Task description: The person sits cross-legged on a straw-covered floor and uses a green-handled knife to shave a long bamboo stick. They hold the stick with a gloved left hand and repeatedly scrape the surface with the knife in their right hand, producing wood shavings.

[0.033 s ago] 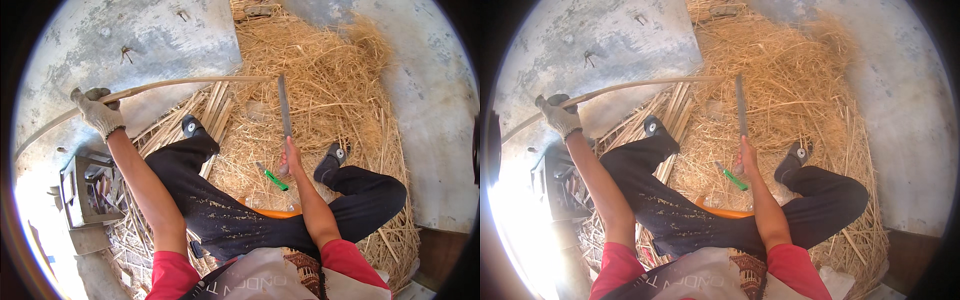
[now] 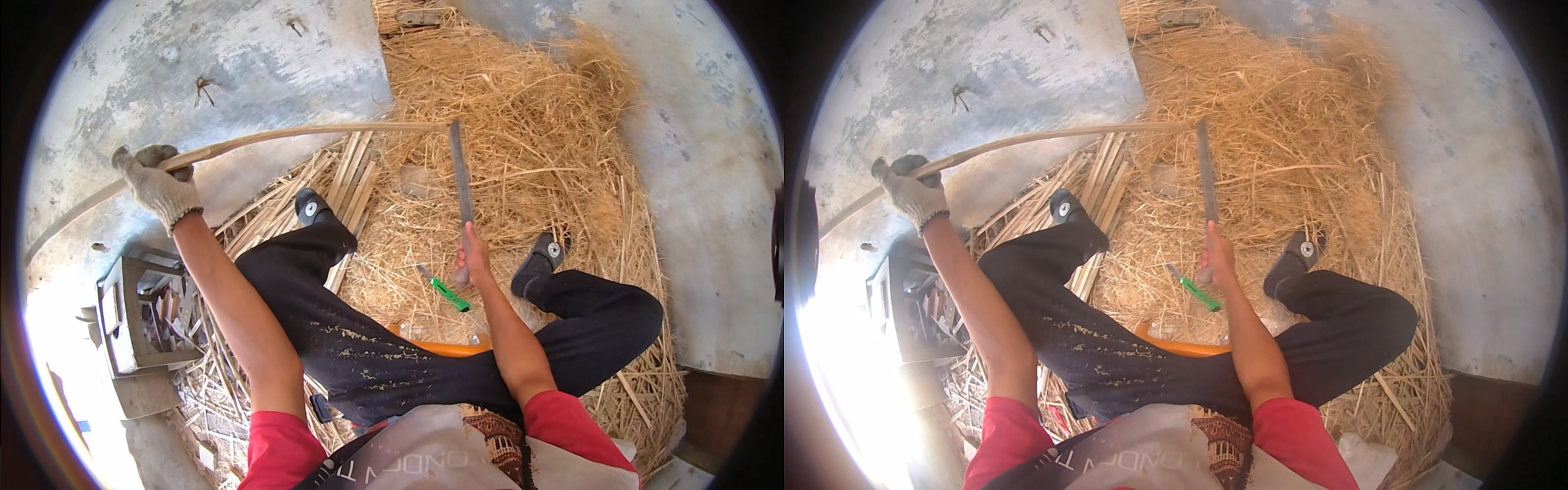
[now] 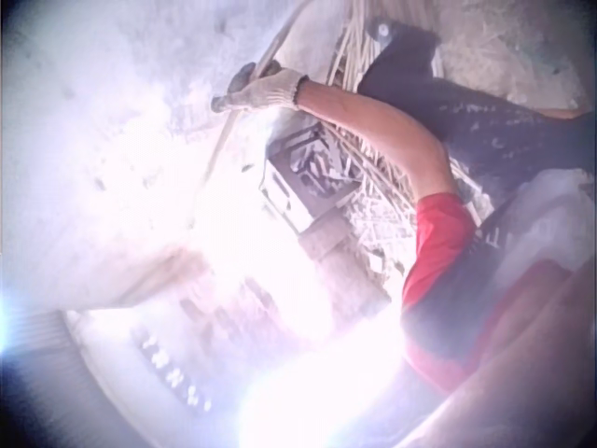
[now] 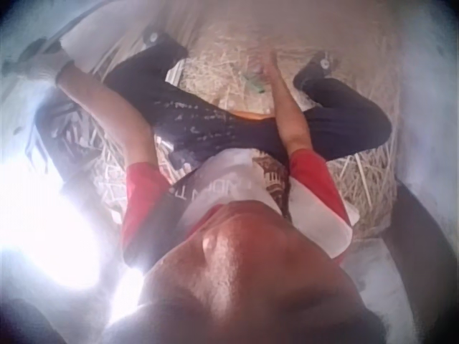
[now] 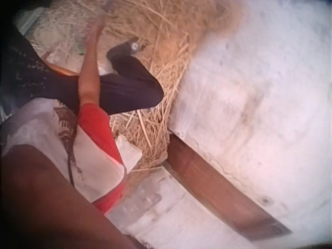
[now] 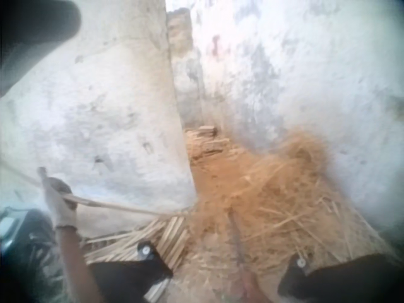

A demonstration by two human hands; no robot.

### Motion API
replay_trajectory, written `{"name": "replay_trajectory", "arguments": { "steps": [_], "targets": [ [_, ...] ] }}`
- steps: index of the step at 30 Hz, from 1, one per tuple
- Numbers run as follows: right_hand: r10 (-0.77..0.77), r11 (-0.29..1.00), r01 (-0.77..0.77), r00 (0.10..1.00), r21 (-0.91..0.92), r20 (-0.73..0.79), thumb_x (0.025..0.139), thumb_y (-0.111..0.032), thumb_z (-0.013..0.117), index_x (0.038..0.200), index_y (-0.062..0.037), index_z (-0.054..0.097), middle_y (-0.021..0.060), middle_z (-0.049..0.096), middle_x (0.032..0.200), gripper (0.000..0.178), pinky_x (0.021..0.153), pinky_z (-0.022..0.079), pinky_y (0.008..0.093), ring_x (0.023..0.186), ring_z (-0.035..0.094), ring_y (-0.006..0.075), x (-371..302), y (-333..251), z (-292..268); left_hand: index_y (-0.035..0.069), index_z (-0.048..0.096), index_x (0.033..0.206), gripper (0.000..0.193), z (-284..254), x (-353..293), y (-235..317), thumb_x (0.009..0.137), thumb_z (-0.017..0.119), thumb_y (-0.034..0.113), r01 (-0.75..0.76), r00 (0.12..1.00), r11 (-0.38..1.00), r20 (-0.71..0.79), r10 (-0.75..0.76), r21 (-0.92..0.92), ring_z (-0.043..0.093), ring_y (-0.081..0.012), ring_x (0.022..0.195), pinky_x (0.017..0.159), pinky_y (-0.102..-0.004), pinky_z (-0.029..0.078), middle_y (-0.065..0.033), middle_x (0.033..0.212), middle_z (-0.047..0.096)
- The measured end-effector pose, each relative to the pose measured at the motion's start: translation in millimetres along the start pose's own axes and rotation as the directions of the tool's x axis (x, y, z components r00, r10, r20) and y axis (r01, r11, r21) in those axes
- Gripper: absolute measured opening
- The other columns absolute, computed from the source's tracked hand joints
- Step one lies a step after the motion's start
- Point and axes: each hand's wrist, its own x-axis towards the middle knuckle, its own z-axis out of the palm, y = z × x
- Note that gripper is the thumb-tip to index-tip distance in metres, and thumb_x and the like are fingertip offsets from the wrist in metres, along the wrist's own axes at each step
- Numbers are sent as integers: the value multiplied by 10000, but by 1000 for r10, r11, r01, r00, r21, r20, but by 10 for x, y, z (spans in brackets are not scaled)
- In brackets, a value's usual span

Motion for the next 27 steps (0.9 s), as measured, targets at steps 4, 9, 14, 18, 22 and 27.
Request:
{"name": "replay_trajectory", "arguments": {
  "steps": [4,9,14,18,22,27],
  "targets": [
    [-52,998,52,999,-31,-5,924,-670,577,758,-91,490,5,430,546,609,414,417,311,417,444,135,8,80,112,186,327,618,542,-175,236,-80,1004,531,507,94,967,944,253,-12,-317,336,-114,517,493,-285,356,24,568,326],
    [-36,979,30,999,-203,-23,930,-632,598,714,-88,500,22,480,545,593,411,424,311,422,484,140,49,269,9,173,381,616,504,-245,243,-23,990,579,449,183,976,870,191,-105,-457,366,-115,486,475,-287,394,12,561,410],
    [-91,905,39,990,-423,-104,950,-573,592,570,-49,540,66,510,464,649,460,448,360,424,547,201,96,460,-129,156,365,619,523,-184,169,-41,1014,534,455,193,970,838,230,-83,-510,238,-106,398,387,-278,229,-8,556,411],
    [45,914,-76,995,-399,-87,941,-539,651,685,-76,521,33,516,550,545,403,422,325,430,516,145,94,464,-161,148,382,613,542,-329,377,-141,1018,517,482,247,930,801,366,-38,-545,228,-108,385,373,-284,204,-15,552,414],
    [99,943,-116,993,-311,-69,942,-505,665,743,-49,530,53,538,580,516,403,441,332,444,531,158,20,429,-149,152,389,613,541,-282,301,-94,1012,524,492,227,960,824,263,-99,-520,232,-109,375,371,-292,223,-22,557,434],
    [158,962,-144,986,-232,46,954,-469,659,889,-37,550,60,543,612,450,395,438,332,462,527,156,10,457,-128,143,469,665,513,-123,97,19,975,563,540,190,982,861,94,-166,-471,425,-144,501,452,-287,382,-10,588,483]
  ]
}}
